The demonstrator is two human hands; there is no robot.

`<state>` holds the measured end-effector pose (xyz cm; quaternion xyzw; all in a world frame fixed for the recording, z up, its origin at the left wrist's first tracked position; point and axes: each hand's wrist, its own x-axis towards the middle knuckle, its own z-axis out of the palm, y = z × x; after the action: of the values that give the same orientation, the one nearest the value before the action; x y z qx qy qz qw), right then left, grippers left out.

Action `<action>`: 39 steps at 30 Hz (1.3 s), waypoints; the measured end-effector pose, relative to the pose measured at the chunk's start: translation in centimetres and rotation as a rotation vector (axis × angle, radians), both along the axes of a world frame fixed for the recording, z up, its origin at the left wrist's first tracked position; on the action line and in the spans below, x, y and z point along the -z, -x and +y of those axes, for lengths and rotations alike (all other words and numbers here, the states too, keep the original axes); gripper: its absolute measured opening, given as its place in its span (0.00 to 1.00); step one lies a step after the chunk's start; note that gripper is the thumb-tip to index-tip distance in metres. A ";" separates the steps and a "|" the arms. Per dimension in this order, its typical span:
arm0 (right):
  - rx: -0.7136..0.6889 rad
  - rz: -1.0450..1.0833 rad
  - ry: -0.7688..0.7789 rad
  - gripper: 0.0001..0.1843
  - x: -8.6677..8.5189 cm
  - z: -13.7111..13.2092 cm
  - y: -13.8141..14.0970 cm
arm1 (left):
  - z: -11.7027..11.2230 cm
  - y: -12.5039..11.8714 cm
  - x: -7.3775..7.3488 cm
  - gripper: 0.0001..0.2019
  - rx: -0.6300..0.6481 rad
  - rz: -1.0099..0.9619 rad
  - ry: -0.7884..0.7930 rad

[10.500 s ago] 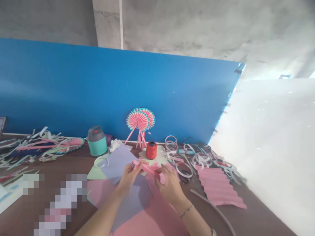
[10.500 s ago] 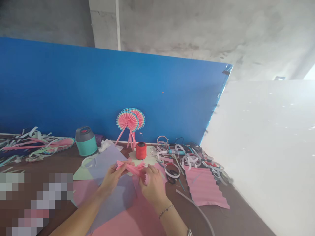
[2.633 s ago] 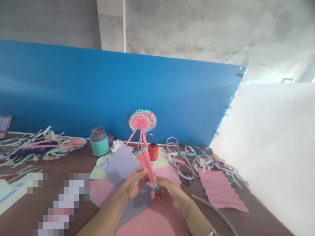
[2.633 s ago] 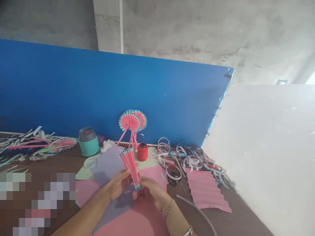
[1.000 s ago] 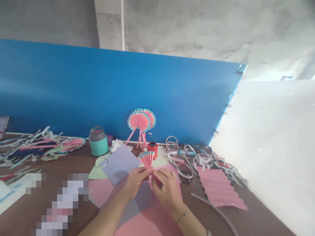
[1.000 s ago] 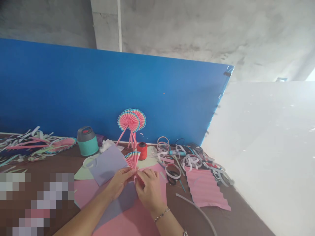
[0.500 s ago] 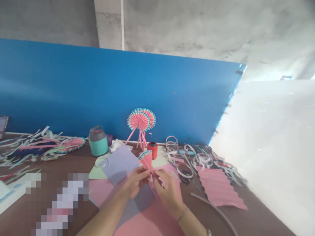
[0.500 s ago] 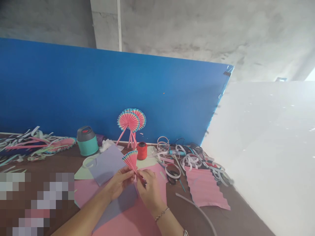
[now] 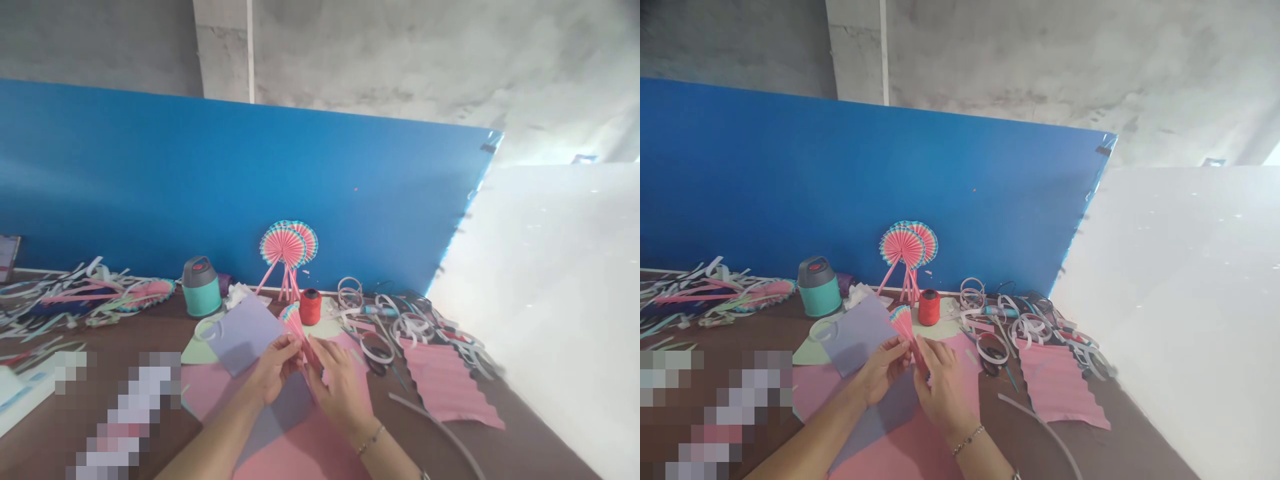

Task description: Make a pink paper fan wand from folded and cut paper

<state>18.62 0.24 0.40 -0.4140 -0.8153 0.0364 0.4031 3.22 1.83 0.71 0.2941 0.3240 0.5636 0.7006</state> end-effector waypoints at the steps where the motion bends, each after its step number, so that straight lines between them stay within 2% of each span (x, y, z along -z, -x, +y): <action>1: -0.019 -0.014 -0.001 0.24 0.0 0.0 0.0 | 0.0 0.0 0.1 0.15 0.005 -0.008 -0.008; 8: 0.025 -0.052 -0.028 0.21 0.3 0.1 0.1 | -0.1 -0.3 0.2 0.14 0.023 0.012 -0.065; 13: 0.013 -0.096 -0.002 0.23 0.4 0.3 0.0 | 0.0 -0.3 0.0 0.16 -0.049 0.027 -0.045; 19: 0.089 0.090 0.130 0.15 0.5 0.6 0.0 | 0.1 0.0 -0.3 0.17 -0.102 0.093 -0.065; 27: -0.026 0.241 0.240 0.14 0.0 0.7 -0.4 | 0.8 0.7 0.4 0.18 -0.149 0.075 -0.033; 33: 0.109 0.489 0.410 0.17 0.9 3.2 -1.9 | 1.6 1.5 1.2 0.19 -0.183 0.045 -0.021; 36: 0.161 0.444 0.445 0.17 1.5 5.0 -2.6 | 1.8 1.5 1.4 0.19 -0.170 0.030 -0.010; 39: 0.192 0.388 0.431 0.15 1.3 7.0 -2.7 | 1.8 1.3 1.4 0.20 -0.164 0.010 0.003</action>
<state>21.28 7.28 -0.91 -0.5504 -0.6537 0.2487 0.4560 1.92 3.67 -0.70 0.2686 0.3513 0.6171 0.6509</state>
